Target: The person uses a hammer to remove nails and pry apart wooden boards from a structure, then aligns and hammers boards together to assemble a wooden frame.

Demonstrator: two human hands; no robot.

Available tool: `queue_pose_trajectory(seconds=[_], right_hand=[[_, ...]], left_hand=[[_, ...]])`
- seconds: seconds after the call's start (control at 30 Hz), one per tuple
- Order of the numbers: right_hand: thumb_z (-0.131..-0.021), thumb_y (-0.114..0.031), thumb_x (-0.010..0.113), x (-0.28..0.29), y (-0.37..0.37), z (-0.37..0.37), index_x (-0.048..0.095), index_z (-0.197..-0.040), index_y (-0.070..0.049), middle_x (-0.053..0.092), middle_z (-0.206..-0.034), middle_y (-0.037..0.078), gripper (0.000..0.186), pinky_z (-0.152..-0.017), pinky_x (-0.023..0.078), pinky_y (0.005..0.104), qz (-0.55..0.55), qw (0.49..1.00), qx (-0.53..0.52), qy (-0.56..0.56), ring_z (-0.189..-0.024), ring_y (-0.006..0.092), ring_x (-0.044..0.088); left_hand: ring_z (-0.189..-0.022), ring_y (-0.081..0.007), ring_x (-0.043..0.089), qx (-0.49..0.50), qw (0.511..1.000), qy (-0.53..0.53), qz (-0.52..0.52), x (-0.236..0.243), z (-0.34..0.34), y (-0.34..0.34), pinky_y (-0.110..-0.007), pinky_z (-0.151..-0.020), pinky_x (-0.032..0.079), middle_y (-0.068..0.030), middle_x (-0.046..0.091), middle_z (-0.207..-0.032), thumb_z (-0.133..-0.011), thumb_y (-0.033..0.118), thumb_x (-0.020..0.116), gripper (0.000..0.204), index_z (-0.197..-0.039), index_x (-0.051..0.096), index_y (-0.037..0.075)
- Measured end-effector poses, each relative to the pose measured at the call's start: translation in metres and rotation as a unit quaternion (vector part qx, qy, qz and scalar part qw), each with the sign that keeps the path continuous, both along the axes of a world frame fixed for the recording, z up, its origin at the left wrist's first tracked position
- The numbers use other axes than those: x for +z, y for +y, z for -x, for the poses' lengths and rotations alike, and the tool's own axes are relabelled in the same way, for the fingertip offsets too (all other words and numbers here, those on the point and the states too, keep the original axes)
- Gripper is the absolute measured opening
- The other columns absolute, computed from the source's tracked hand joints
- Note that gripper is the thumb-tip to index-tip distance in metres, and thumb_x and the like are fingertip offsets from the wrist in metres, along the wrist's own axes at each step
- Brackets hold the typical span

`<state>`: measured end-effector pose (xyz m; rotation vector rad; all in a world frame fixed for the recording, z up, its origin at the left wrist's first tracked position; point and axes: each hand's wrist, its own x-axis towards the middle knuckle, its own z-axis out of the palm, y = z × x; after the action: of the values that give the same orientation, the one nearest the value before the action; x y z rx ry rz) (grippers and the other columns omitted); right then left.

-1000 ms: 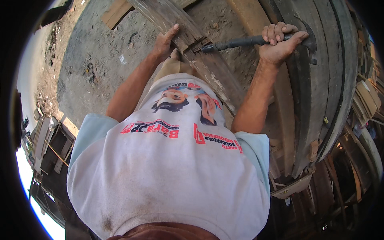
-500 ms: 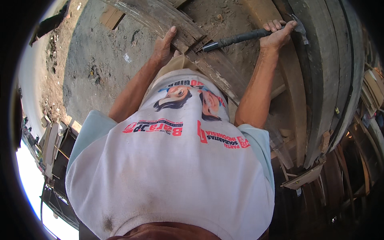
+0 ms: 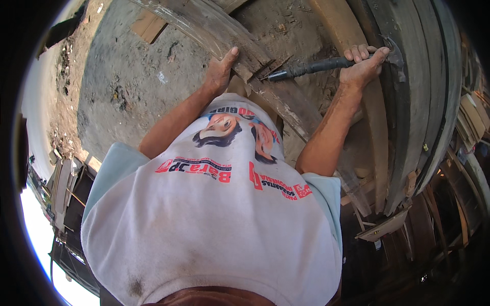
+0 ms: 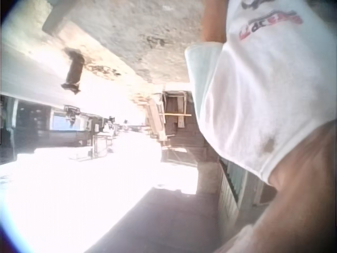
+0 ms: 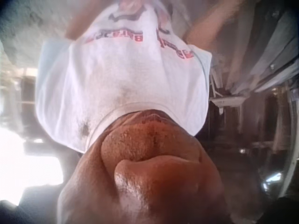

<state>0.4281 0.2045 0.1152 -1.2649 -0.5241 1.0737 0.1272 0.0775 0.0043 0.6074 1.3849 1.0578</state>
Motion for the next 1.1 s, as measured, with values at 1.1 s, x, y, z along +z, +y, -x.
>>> queue_pose_trajectory(seconds=[1.1], right_hand=[[-0.11, -0.034, 0.049, -0.082, 0.038, 0.01, 0.042, -0.099, -0.005, 0.045, -0.077, 0.004, 0.031, -0.053, 0.042, 0.0314, 0.076, 0.995, -0.01, -0.059, -0.061, 0.0141, 0.044]], left_hand=[[-0.102, -0.0181, 0.063, -0.034, 0.999, 0.002, -0.036, 0.016, 0.007, 0.001, -0.035, -0.093, 0.05, -0.0103, 0.069, -0.112, -0.093, 0.059, 0.071, 0.069, -0.121, 0.067, -0.004]])
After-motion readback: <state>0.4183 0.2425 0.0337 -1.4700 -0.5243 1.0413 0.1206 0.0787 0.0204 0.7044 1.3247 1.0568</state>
